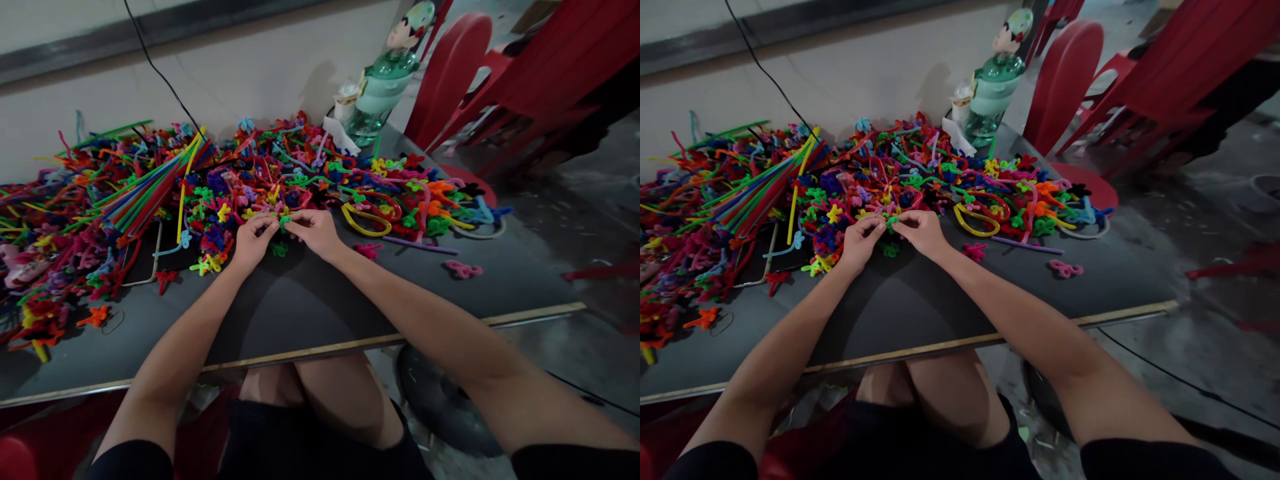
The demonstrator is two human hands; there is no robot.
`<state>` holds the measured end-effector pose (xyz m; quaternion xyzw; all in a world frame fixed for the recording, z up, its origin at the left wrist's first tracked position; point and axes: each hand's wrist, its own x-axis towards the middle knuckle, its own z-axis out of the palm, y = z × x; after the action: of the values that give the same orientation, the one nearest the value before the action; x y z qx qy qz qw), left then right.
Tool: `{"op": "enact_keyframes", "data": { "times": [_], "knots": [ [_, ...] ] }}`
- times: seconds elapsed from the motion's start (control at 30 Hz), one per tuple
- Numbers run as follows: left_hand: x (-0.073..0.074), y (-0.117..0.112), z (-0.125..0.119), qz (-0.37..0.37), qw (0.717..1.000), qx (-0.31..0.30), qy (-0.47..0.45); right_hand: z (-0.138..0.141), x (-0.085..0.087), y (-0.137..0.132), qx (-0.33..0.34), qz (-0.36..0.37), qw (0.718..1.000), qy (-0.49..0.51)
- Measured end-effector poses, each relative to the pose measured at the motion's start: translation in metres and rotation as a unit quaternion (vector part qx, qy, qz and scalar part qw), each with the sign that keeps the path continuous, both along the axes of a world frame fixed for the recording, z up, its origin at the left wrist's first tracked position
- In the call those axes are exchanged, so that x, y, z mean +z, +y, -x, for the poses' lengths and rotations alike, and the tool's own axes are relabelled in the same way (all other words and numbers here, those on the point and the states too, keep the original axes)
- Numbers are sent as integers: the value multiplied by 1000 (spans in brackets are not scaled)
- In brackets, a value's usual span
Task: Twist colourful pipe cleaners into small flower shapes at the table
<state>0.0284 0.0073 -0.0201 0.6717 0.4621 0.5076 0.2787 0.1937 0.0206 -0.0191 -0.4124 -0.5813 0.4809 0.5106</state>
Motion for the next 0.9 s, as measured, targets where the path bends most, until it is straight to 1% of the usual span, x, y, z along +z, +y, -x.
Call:
{"op": "enact_keyframes", "data": {
  "times": [0.1, 0.2, 0.4, 0.5, 0.6, 0.7, 0.8, 0.9],
  "knots": [
    [-2, 2, 1, 14, 999, -20, -27, -2, -2, 2, 12, 5, 1000, 4],
    [-2, 0, 0, 12, 999, -21, -21, -3, -4, 4, 23, 14, 1000, 5],
    [5, -10, -7, -40, 997, 40, 57, 0, -5, 7, 39, 7, 999, 13],
    [10, -13, -8, -86, 988, 72, 104, 0, -3, 6, 26, 6, 1000, 5],
    [14, -14, -7, -130, 977, 102, 135, -2, 1, 4, -25, -30, 999, -25],
    [14, -14, -7, -137, 974, 115, 141, -3, 5, -1, -78, -90, 989, -85],
    [13, -15, -8, -134, 975, 121, 132, -1, 8, -7, -87, -132, 980, -124],
    [14, -16, -9, -143, 975, 122, 122, 0, 10, -11, -88, -164, 973, -136]
  ]
}}
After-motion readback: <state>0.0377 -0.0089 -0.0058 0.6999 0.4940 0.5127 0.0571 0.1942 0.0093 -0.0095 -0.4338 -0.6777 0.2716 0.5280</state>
